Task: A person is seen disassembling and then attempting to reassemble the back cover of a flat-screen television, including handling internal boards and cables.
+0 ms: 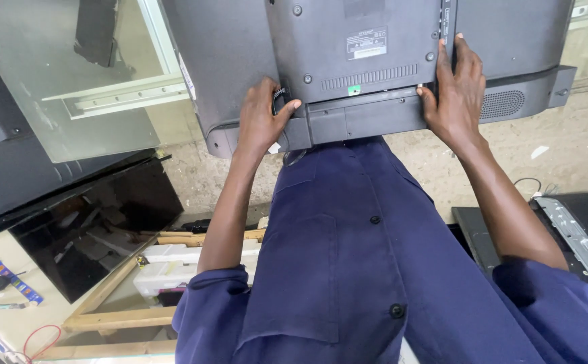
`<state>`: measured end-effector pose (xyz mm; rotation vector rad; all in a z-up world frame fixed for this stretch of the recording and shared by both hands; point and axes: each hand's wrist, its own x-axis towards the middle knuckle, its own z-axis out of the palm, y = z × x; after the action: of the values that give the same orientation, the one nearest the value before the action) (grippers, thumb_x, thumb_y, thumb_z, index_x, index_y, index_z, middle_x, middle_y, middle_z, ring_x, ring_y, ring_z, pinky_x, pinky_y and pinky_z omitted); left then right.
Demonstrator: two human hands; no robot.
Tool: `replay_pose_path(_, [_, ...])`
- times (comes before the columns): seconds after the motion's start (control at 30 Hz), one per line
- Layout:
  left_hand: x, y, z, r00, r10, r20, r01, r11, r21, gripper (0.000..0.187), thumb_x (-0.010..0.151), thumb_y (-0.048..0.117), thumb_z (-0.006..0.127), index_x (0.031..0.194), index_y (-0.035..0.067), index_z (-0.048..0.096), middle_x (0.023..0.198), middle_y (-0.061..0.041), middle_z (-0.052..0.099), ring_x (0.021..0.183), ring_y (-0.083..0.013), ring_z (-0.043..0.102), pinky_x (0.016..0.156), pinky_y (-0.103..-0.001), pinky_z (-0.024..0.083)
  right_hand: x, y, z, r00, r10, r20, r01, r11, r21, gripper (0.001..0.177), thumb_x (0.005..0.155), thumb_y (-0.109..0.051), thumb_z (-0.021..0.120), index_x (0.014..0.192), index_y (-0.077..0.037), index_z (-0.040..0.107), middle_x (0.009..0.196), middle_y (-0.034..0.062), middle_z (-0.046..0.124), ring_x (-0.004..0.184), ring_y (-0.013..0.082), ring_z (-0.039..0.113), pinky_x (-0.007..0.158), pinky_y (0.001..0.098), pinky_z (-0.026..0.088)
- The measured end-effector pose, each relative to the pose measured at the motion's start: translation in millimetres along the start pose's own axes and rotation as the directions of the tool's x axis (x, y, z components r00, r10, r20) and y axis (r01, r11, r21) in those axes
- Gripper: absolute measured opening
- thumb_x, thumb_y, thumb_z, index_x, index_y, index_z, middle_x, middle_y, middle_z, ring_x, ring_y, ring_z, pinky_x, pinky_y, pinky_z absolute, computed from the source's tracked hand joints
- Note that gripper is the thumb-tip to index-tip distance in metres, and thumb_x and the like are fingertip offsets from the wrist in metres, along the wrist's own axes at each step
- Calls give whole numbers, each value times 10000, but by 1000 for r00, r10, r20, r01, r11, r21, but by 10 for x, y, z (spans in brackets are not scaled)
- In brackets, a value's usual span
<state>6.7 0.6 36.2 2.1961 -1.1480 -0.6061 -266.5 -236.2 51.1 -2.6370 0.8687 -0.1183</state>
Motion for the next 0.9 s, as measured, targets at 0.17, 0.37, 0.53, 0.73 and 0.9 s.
replay_pose_path(0.17, [62, -48, -9, 995, -74, -72, 85, 984, 160, 812, 745, 879, 360, 849, 81, 460, 814, -50, 501, 723, -225, 487, 536, -379, 407, 51, -18, 8, 988, 104, 116, -92, 991, -97, 751, 948, -191, 657, 1563, -1, 271, 1573, 265, 162, 1435, 449, 170, 1013, 654, 359])
replay_pose_path(0.37, [12, 22, -9, 996, -35, -82, 49, 983, 176, 822, 782, 866, 321, 912, 75, 500, 884, -54, 541, 797, -251, 532, 643, -415, 415, 5, -63, 1, 1000, -4, -1, 4, 987, -158, 700, 1023, -407, 337, 1515, 91, 336, 1538, 311, 247, 1400, 469, 295, 992, 569, 361])
replay_pose_path(0.53, [44, 406, -28, 994, -1, -113, 41, 936, 350, 782, 922, 690, 434, 1308, 12, 482, 1246, -161, 511, 1101, -341, 496, 797, -470, 448, -192, -53, -44, 963, -23, -268, 51, 994, 100, 572, 984, -216, 601, 1453, 28, 382, 1442, 219, 454, 1371, 397, 369, 1056, 560, 351])
replay_pose_path(0.73, [366, 730, 336, 974, 201, 104, -226, 882, 413, 780, 972, 728, 208, 1595, 259, 204, 1656, -63, 99, 1540, -320, 67, 1215, -626, 124, -274, 85, -15, 917, -87, -390, 142, 983, 113, 351, 1003, -236, 665, 1198, 54, 695, 1171, 160, 647, 1203, 375, 522, 960, 507, 401])
replay_pose_path(0.9, [571, 933, 544, 961, 169, 219, -267, 771, 578, 748, 955, 733, 123, 1590, 340, 166, 1650, -28, 66, 1526, -287, 30, 1152, -688, 15, -263, 36, -96, 940, -47, -338, 81, 993, 87, 321, 988, -205, 661, 1194, 38, 702, 1184, 159, 629, 1221, 395, 466, 946, 518, 400])
